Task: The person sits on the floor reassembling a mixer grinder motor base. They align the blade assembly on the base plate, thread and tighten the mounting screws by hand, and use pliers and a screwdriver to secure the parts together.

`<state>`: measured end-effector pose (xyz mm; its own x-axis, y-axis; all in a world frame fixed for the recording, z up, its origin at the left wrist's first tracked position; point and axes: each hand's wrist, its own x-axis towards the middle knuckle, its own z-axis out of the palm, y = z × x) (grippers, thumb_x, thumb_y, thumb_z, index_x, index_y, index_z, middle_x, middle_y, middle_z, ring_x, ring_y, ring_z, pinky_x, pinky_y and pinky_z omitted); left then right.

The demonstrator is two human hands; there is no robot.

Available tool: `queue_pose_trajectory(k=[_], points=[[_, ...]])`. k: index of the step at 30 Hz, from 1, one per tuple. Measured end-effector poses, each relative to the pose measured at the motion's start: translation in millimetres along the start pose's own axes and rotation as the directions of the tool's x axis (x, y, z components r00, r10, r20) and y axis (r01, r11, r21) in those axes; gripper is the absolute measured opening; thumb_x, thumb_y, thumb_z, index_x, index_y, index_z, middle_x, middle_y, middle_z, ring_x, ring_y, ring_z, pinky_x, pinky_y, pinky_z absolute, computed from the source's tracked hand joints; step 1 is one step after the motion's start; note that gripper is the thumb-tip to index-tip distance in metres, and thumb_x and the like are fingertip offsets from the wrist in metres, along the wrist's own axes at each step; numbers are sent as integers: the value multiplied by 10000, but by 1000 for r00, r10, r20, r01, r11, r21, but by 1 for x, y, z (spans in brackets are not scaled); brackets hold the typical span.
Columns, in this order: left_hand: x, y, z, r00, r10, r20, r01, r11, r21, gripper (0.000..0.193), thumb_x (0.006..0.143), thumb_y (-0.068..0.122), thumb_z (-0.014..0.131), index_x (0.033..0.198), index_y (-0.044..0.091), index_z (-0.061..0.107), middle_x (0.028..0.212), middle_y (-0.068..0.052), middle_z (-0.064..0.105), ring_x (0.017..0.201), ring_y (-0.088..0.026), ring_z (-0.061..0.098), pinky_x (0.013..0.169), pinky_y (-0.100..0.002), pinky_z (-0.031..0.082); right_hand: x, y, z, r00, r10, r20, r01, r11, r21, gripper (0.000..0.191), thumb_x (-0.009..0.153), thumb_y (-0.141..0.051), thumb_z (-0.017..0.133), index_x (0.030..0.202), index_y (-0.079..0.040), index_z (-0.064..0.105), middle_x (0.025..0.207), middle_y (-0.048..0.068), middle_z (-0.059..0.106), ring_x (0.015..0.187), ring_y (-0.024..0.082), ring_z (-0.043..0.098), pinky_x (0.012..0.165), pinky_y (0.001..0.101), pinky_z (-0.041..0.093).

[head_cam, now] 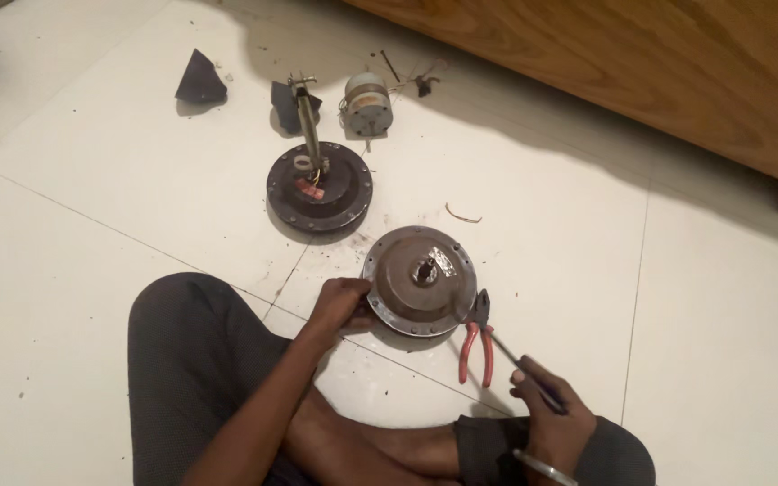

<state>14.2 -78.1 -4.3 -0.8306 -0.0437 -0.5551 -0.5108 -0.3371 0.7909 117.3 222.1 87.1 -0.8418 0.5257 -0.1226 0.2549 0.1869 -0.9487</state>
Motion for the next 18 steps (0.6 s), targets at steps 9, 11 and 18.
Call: queue_pose_trajectory(k=[9, 11, 18], points=[[16, -26, 0, 993, 113, -42, -104, 978, 180, 451, 943, 307, 679, 974, -143, 671, 816, -149, 707, 676, -234, 737, 597, -354, 666, -27, -30, 1, 998, -68, 12, 69, 989, -128, 227, 820, -42, 826, 1012, 65, 774, 821, 206, 774, 720, 218, 731, 660, 304, 572], [12, -27, -1, 990, 138, -11, -134, 974, 182, 458, 948, 290, 694, 936, -167, 684, 783, -181, 718, 649, -245, 744, 572, -352, 640, -29, -35, 0, 995, -96, 26, 99, 969, -228, 201, 824, -57, 823, 978, 61, 773, 797, 196, 777, 709, 203, 738, 648, 303, 578], [-8, -26, 3, 993, -116, -4, 115, 980, 165, 317, 900, 118, 771, 928, -193, 715, 818, -237, 751, 642, -252, 728, 555, -344, 579, -34, -49, 5, 925, -375, 68, 377, 875, -304, 190, 797, -56, 824, 933, 51, 745, 813, 140, 780, 741, 175, 762, 694, 285, 600]])
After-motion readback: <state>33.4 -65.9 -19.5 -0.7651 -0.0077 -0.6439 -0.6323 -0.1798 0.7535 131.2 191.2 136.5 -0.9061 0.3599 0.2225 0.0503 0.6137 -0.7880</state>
